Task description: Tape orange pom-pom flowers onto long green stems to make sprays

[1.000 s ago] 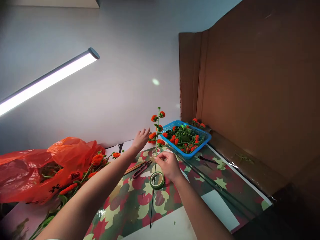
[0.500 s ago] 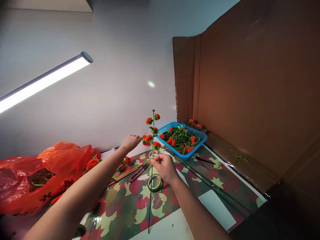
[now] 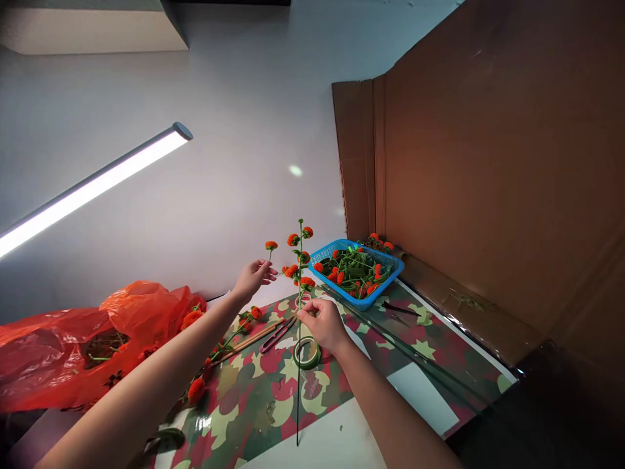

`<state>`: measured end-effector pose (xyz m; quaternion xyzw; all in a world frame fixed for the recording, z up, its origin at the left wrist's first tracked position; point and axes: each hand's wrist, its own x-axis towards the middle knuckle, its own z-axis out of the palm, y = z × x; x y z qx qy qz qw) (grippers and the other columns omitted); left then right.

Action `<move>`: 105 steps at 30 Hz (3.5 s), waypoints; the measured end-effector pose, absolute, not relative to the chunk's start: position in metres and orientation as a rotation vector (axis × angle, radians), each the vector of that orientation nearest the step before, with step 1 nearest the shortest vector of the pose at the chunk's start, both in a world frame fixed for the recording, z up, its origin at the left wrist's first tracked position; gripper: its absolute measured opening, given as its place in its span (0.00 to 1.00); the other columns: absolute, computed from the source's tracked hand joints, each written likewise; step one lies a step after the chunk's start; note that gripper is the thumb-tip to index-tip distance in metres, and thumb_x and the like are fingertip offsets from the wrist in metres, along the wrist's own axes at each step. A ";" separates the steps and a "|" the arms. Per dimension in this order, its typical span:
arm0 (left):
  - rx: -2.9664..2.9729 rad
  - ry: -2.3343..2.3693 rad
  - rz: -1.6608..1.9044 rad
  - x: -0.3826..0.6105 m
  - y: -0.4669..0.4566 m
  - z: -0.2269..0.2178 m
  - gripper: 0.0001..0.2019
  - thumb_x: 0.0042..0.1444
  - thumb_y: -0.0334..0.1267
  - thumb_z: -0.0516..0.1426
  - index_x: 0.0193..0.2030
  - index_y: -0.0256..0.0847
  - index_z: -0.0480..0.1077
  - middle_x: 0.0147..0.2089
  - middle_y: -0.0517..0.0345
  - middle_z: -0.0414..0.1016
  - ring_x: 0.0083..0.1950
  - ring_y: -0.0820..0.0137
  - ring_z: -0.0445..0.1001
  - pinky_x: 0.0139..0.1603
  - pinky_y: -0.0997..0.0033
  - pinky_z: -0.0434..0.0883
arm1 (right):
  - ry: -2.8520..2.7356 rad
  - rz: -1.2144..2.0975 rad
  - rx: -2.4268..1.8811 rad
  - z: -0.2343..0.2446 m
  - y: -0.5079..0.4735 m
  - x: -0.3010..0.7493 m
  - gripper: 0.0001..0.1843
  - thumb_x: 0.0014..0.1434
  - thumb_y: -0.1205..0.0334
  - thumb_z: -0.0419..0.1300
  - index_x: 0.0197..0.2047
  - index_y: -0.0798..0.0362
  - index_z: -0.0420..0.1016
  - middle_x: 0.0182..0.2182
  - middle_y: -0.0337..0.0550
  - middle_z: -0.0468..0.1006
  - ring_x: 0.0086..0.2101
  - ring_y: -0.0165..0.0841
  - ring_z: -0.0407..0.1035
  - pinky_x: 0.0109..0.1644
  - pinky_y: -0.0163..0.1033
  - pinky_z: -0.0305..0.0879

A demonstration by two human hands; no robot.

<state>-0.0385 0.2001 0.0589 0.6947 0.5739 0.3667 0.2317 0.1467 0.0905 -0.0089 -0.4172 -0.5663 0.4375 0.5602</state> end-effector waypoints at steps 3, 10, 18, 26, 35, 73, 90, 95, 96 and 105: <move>1.741 1.400 1.168 -0.027 0.189 0.062 0.18 0.55 0.53 0.46 0.38 0.38 0.62 0.31 0.53 0.74 0.28 0.73 0.73 0.31 0.70 0.69 | -1.337 1.016 -0.977 -0.010 0.091 0.147 0.11 0.46 0.56 0.59 0.21 0.54 0.66 0.17 0.34 0.63 0.20 0.27 0.57 0.25 0.34 0.55; 1.563 1.192 1.294 -0.024 0.170 0.068 0.20 0.43 0.53 0.60 0.31 0.36 0.68 0.22 0.61 0.68 0.21 0.77 0.64 0.24 0.74 0.64 | -1.311 1.039 -0.991 -0.009 0.092 0.145 0.11 0.44 0.55 0.60 0.20 0.54 0.68 0.18 0.36 0.65 0.21 0.28 0.57 0.25 0.35 0.55; 1.403 1.165 1.404 -0.030 0.150 0.064 0.17 0.39 0.51 0.64 0.28 0.37 0.71 0.27 0.59 0.71 0.28 0.75 0.67 0.30 0.75 0.66 | -1.319 1.032 -0.967 -0.007 0.090 0.146 0.11 0.45 0.55 0.61 0.20 0.53 0.67 0.16 0.35 0.64 0.20 0.28 0.58 0.26 0.36 0.56; 0.963 1.035 1.373 0.021 0.062 -0.003 0.16 0.39 0.47 0.66 0.31 0.36 0.76 0.28 0.59 0.71 0.26 0.79 0.65 0.29 0.78 0.65 | -1.333 1.005 -0.948 -0.007 0.090 0.147 0.11 0.47 0.56 0.61 0.22 0.54 0.69 0.20 0.37 0.68 0.21 0.28 0.59 0.27 0.36 0.57; 0.856 1.116 1.548 0.033 0.055 -0.018 0.14 0.37 0.43 0.67 0.31 0.37 0.78 0.30 0.58 0.75 0.28 0.76 0.68 0.28 0.78 0.65 | -1.363 1.010 -0.963 -0.006 0.087 0.146 0.11 0.47 0.56 0.60 0.22 0.55 0.70 0.19 0.36 0.68 0.21 0.28 0.59 0.27 0.35 0.57; 1.088 1.183 1.707 0.042 0.039 -0.021 0.20 0.46 0.43 0.63 0.47 0.40 0.75 0.40 0.51 0.78 0.34 0.70 0.74 0.34 0.71 0.72 | -1.437 0.826 -0.956 -0.007 0.082 0.140 0.09 0.49 0.60 0.60 0.23 0.55 0.75 0.21 0.40 0.72 0.26 0.30 0.63 0.34 0.36 0.62; 0.933 1.157 1.709 0.039 0.039 -0.009 0.11 0.41 0.38 0.64 0.33 0.36 0.77 0.29 0.56 0.78 0.27 0.74 0.71 0.30 0.74 0.69 | -1.473 0.779 -0.892 -0.002 0.077 0.137 0.08 0.51 0.63 0.59 0.24 0.53 0.77 0.23 0.40 0.72 0.27 0.31 0.64 0.34 0.36 0.62; 0.912 1.162 1.702 0.042 0.036 -0.010 0.11 0.42 0.39 0.64 0.31 0.34 0.75 0.26 0.58 0.75 0.25 0.76 0.69 0.28 0.75 0.68 | -1.434 0.814 -0.892 -0.004 0.078 0.137 0.06 0.50 0.64 0.60 0.24 0.54 0.77 0.23 0.40 0.72 0.27 0.31 0.64 0.34 0.36 0.61; 0.913 1.160 1.701 0.043 0.036 -0.010 0.11 0.42 0.40 0.64 0.31 0.34 0.75 0.26 0.58 0.75 0.25 0.76 0.69 0.28 0.74 0.69 | -1.432 0.822 -0.891 -0.004 0.078 0.137 0.06 0.50 0.64 0.60 0.24 0.54 0.77 0.23 0.40 0.72 0.27 0.31 0.64 0.34 0.36 0.61; 1.044 1.168 1.692 0.043 0.035 -0.013 0.12 0.45 0.42 0.63 0.32 0.35 0.74 0.25 0.58 0.73 0.24 0.75 0.68 0.25 0.75 0.65 | -1.408 0.884 -0.898 -0.007 0.079 0.137 0.07 0.50 0.62 0.61 0.23 0.54 0.76 0.22 0.40 0.73 0.27 0.31 0.65 0.35 0.37 0.62</move>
